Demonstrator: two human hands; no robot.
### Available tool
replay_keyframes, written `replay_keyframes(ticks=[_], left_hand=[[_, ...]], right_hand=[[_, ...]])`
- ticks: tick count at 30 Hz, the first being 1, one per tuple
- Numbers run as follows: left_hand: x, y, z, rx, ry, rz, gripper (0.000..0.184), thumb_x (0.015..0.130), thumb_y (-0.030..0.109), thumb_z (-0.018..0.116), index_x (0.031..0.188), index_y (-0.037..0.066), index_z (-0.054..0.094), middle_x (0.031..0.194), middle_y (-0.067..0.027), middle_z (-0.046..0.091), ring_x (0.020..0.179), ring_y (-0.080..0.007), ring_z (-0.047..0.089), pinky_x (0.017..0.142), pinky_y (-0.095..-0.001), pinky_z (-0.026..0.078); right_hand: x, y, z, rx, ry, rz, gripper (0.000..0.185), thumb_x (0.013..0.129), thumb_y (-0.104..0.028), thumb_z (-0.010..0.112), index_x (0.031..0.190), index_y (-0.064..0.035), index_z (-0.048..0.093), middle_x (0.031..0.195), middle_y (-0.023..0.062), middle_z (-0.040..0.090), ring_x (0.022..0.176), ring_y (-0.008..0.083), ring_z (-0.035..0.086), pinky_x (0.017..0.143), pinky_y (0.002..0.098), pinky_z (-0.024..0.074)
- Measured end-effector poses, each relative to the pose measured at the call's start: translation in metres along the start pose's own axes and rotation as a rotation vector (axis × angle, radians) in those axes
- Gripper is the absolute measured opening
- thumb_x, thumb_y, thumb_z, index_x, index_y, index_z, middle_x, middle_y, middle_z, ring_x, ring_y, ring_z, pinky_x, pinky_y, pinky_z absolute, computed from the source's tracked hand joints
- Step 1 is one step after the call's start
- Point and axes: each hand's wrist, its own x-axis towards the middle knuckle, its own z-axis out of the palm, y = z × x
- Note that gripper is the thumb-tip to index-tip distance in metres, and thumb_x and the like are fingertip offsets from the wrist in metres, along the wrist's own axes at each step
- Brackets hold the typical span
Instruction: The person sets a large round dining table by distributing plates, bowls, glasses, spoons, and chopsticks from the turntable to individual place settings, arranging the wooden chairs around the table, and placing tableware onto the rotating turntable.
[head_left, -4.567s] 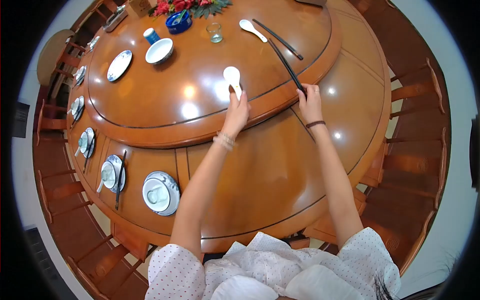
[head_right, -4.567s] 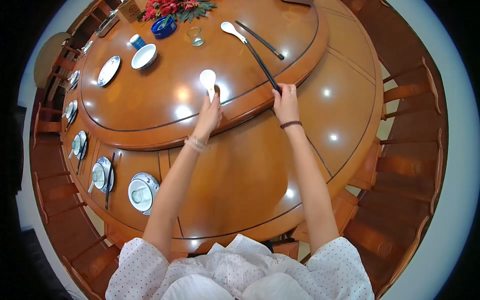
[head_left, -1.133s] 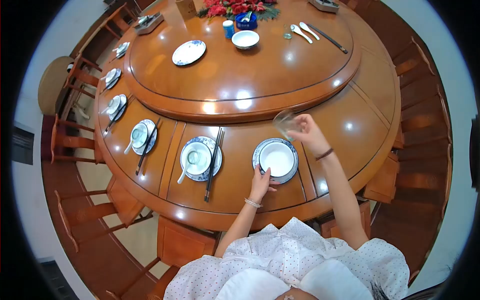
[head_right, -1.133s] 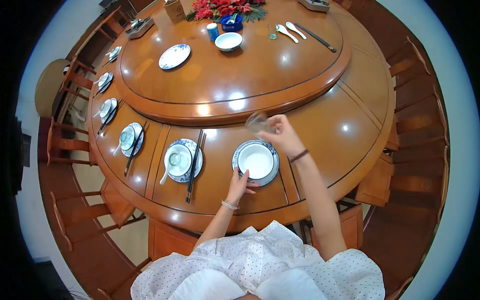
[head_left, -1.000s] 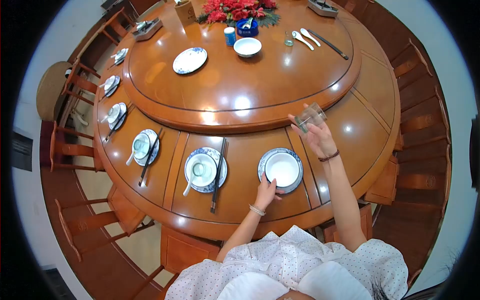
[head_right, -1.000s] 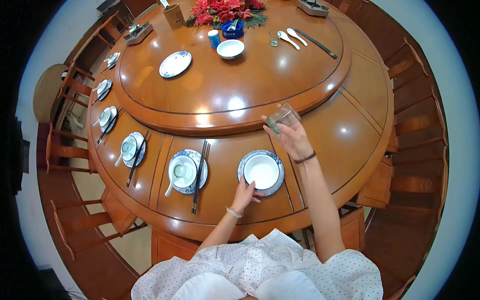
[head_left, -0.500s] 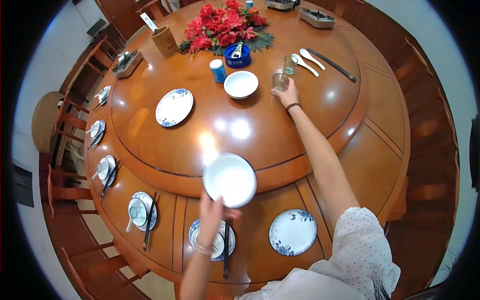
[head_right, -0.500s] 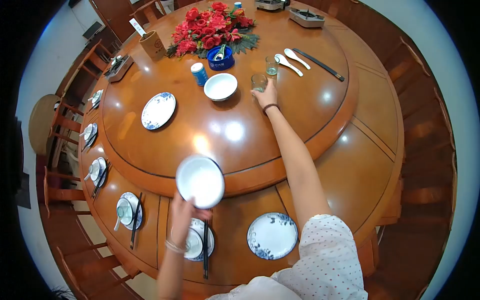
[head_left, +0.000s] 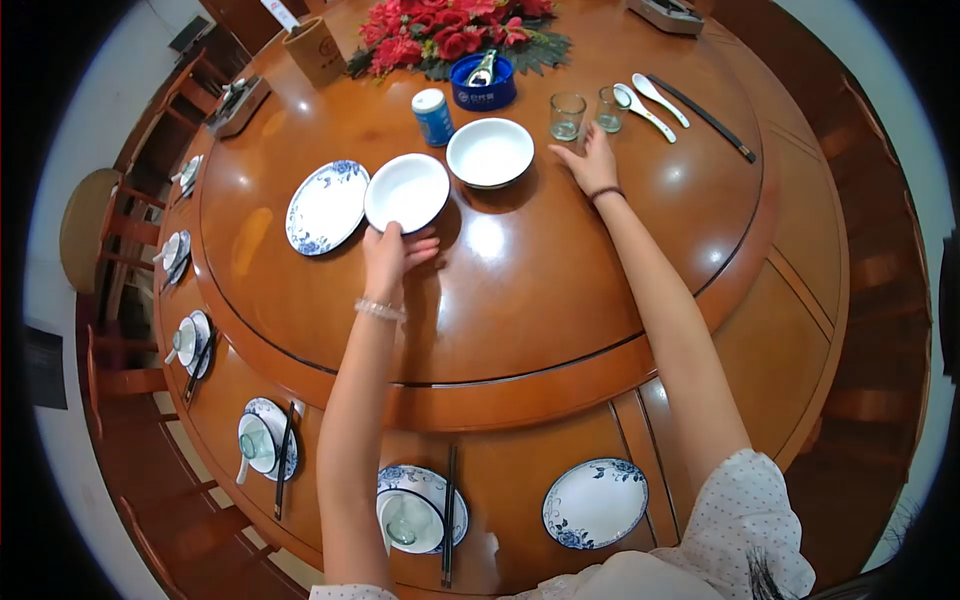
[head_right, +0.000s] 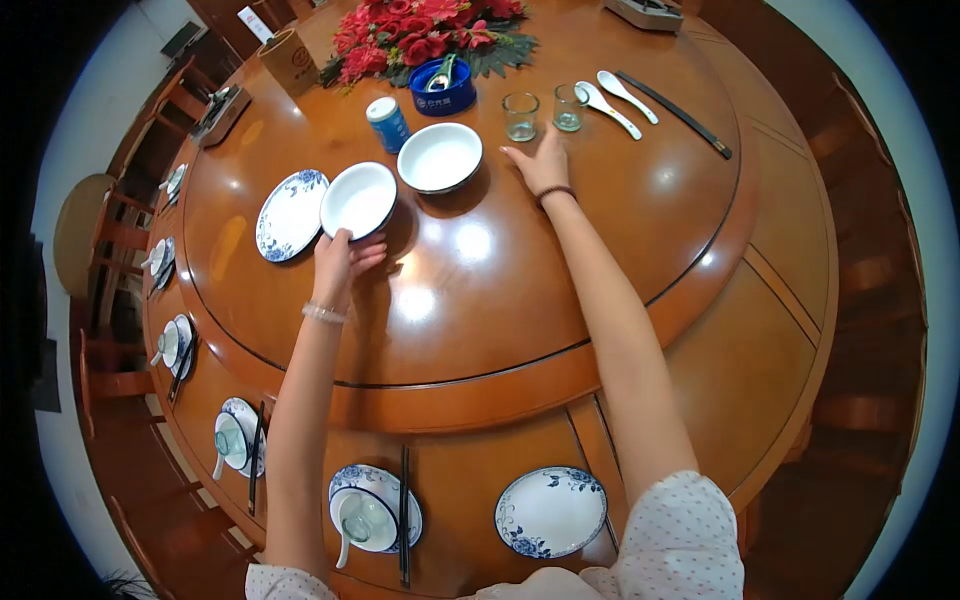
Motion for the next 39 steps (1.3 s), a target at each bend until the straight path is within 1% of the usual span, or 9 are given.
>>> replay_keyframes(ticks=[2,8,11,14,19,21,22,34,39], left_hand=[[0.008,-0.001,0.005,-0.017,0.012,-0.001,0.036,0.081,0.008,0.031,0.111,-0.01,0.033,0.091,-0.0254,0.057,0.073,-0.0287,0.062,0.063,-0.0331,0.055],[0.03,0.001,0.01,-0.01,0.067,0.012,0.035,0.083,0.01,0.029,0.109,-0.013,0.032,0.092,-0.0273,0.057,0.074,-0.0309,0.062,0.062,-0.0341,0.055],[0.036,0.002,0.01,-0.015,0.09,0.0,0.035,0.084,0.011,0.029,0.109,-0.013,0.033,0.091,-0.0279,0.056,0.074,-0.0316,0.062,0.062,-0.0345,0.055],[0.035,0.005,0.012,-0.018,0.115,-0.006,0.037,0.085,0.013,0.028,0.108,-0.015,0.033,0.092,-0.028,0.056,0.077,-0.0328,0.062,0.063,-0.0352,0.055],[0.041,0.002,0.003,-0.039,0.105,-0.034,0.038,0.086,0.015,0.029,0.111,-0.014,0.032,0.098,-0.0279,0.054,0.082,-0.0334,0.061,0.067,-0.0361,0.055],[0.042,0.0,0.0,-0.062,0.116,-0.055,0.04,0.09,0.021,0.032,0.113,-0.012,0.032,0.098,-0.0272,0.054,0.082,-0.0325,0.061,0.066,-0.0356,0.055],[0.042,0.0,-0.001,-0.067,0.101,-0.056,0.041,0.092,0.024,0.03,0.112,-0.011,0.03,0.094,-0.0274,0.055,0.074,-0.0349,0.061,0.056,-0.0384,0.056],[0.036,0.002,-0.003,0.015,-0.008,-0.081,0.046,0.091,0.032,0.035,0.115,-0.008,0.034,0.099,-0.0243,0.056,0.08,-0.0294,0.061,0.063,-0.0343,0.055],[-0.011,0.022,-0.021,0.22,-0.007,-0.036,0.054,0.089,0.04,0.041,0.123,-0.001,0.031,0.093,-0.0192,0.059,0.074,-0.0213,0.062,0.06,-0.0324,0.054]], right_hand=[[-0.036,-0.014,-0.021,0.193,-0.058,0.0,0.075,0.068,-0.025,0.071,0.122,0.0083,0.03,0.119,0.0265,0.041,0.115,0.0326,0.041,0.095,0.0368,0.0352],[-0.158,-0.084,-0.125,0.211,-0.417,0.121,0.049,0.079,-0.011,0.06,0.12,0.0023,0.038,0.121,0.0173,0.043,0.114,0.027,0.042,0.096,0.0359,0.0349],[-0.22,-0.114,-0.173,0.112,-0.419,0.103,0.037,0.078,-0.006,0.06,0.112,0.0012,0.046,0.111,0.0159,0.05,0.105,0.0257,0.049,0.088,0.0326,0.0406],[-0.275,-0.129,-0.208,-0.044,-0.289,0.064,0.028,0.075,0.002,0.058,0.103,0.0008,0.052,0.099,0.0138,0.053,0.084,0.0222,0.053,0.07,0.028,0.0444],[-0.359,-0.13,-0.236,-0.154,-0.274,0.269,0.029,0.075,-0.007,0.061,0.102,0.001,0.05,0.094,0.0157,0.051,0.078,0.026,0.054,0.067,0.0306,0.0455],[-0.371,-0.136,-0.241,-0.247,-0.321,0.273,0.03,0.076,-0.011,0.061,0.101,0.0011,0.05,0.093,0.0163,0.051,0.079,0.0278,0.054,0.066,0.0326,0.0457],[-0.377,-0.139,-0.244,-0.339,-0.369,0.274,0.032,0.076,-0.015,0.062,0.101,0.0012,0.05,0.092,0.0169,0.051,0.079,0.0295,0.054,0.066,0.0347,0.0458],[-0.391,-0.117,-0.265,-0.27,-0.623,0.512,0.016,0.082,-0.015,0.054,0.088,-0.0007,0.049,0.074,0.0216,0.057,0.068,0.0397,0.055,0.059,0.0422,0.0453],[-0.361,-0.116,-0.274,-0.117,-0.657,0.521,0.013,0.08,-0.009,0.055,0.087,0.0001,0.048,0.065,0.0191,0.057,0.059,0.0326,0.058,0.052,0.0361,0.0445]])
